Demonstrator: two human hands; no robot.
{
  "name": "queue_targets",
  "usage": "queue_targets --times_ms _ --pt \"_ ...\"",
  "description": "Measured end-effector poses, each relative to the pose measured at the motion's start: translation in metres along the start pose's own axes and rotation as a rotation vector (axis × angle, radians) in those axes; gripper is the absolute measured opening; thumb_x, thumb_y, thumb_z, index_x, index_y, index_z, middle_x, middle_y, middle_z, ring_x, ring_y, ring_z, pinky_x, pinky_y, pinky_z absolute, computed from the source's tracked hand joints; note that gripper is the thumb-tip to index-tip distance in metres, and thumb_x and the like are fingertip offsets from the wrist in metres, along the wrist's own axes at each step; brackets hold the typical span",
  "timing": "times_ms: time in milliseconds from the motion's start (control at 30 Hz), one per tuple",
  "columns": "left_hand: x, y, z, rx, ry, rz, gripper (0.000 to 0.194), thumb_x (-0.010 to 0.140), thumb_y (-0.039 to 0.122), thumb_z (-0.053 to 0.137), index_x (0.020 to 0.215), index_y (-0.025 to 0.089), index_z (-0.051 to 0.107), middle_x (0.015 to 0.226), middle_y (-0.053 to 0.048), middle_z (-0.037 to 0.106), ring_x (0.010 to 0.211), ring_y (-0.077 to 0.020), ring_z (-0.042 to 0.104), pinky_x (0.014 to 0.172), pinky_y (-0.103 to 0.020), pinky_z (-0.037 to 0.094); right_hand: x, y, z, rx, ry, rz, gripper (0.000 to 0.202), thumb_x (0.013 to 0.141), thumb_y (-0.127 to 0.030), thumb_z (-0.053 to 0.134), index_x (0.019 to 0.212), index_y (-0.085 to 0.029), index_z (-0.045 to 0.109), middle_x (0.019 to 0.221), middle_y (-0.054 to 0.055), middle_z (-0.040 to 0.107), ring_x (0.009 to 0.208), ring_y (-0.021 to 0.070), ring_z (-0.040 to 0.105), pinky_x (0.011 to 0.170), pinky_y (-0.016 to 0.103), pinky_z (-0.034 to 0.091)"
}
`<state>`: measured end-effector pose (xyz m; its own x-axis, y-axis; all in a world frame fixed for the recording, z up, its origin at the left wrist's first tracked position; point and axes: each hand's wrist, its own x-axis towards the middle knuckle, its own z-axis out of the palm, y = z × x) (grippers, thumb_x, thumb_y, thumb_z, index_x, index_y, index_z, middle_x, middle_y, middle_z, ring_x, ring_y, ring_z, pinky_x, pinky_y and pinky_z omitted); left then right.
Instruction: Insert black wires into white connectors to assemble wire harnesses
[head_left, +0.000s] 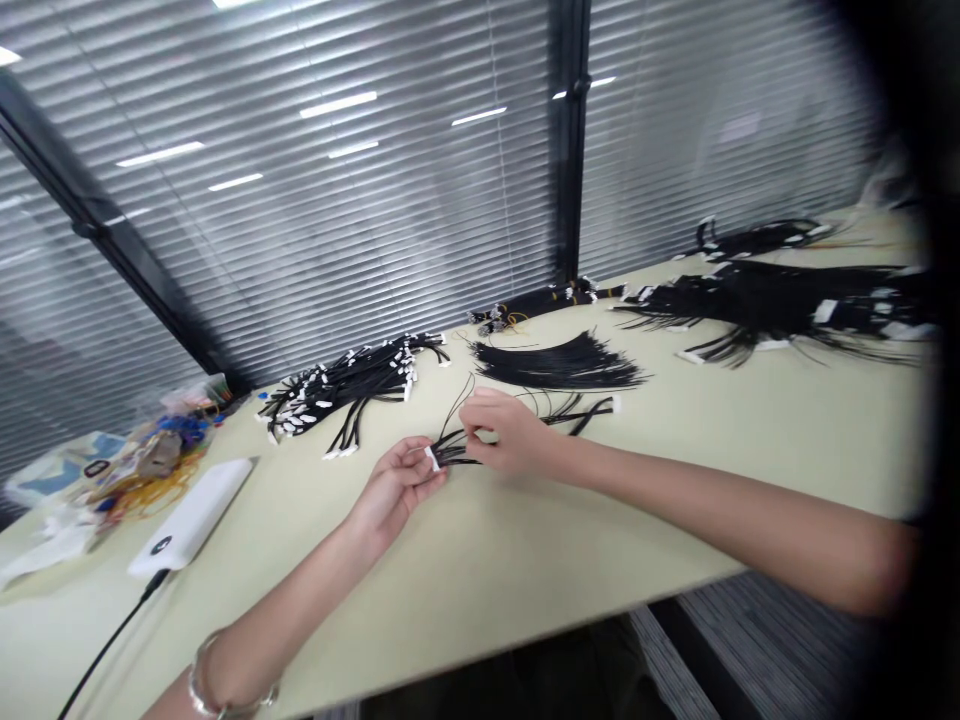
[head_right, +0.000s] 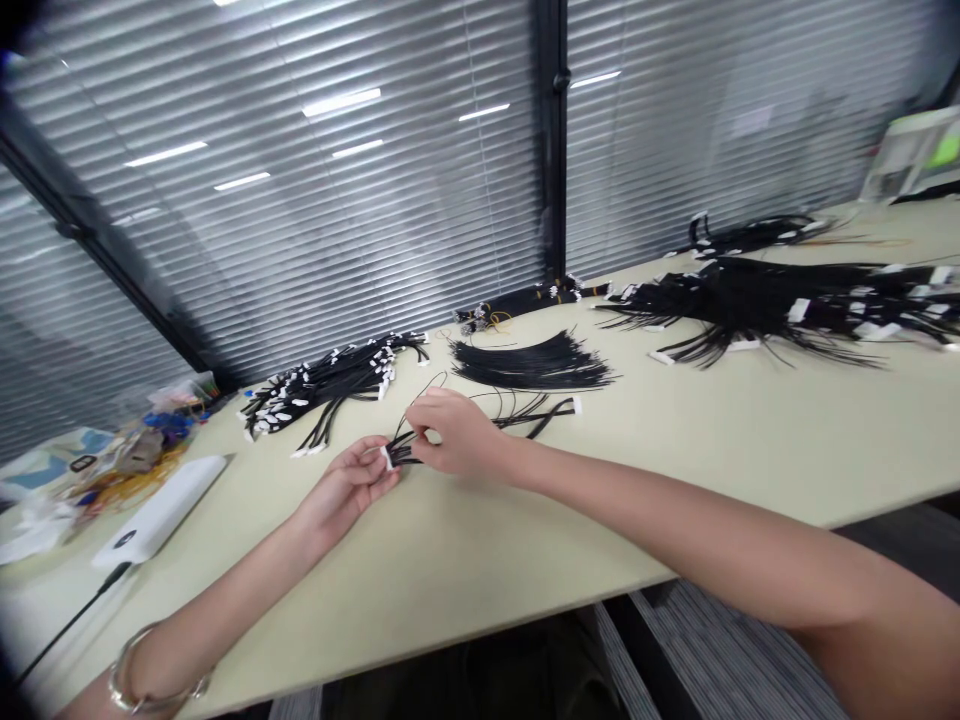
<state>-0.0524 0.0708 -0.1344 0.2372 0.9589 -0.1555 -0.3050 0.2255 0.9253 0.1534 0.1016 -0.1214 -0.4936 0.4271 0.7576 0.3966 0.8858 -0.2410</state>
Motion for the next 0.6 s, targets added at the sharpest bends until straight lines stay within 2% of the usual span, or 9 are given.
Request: queue_targets --times_ms 600 --pt "-0.0019 0.0017 0.0015 -0.007 -0.003 0.006 0.028 0.07 0.0 0.063 0.094 0.015 0.059 0.073 0.001 0.053 0.073 -0.0105 0.06 0.088 -0.032 0.051 -0.0023 0.0028 0.0006 -0.036 -0.051 0.026 0.015 0.072 -0.01 0.045 0.067 -0.02 0.034 0.062 -0.003 0.041 0.063 0.0113 0.036 0.062 0.024 0.028"
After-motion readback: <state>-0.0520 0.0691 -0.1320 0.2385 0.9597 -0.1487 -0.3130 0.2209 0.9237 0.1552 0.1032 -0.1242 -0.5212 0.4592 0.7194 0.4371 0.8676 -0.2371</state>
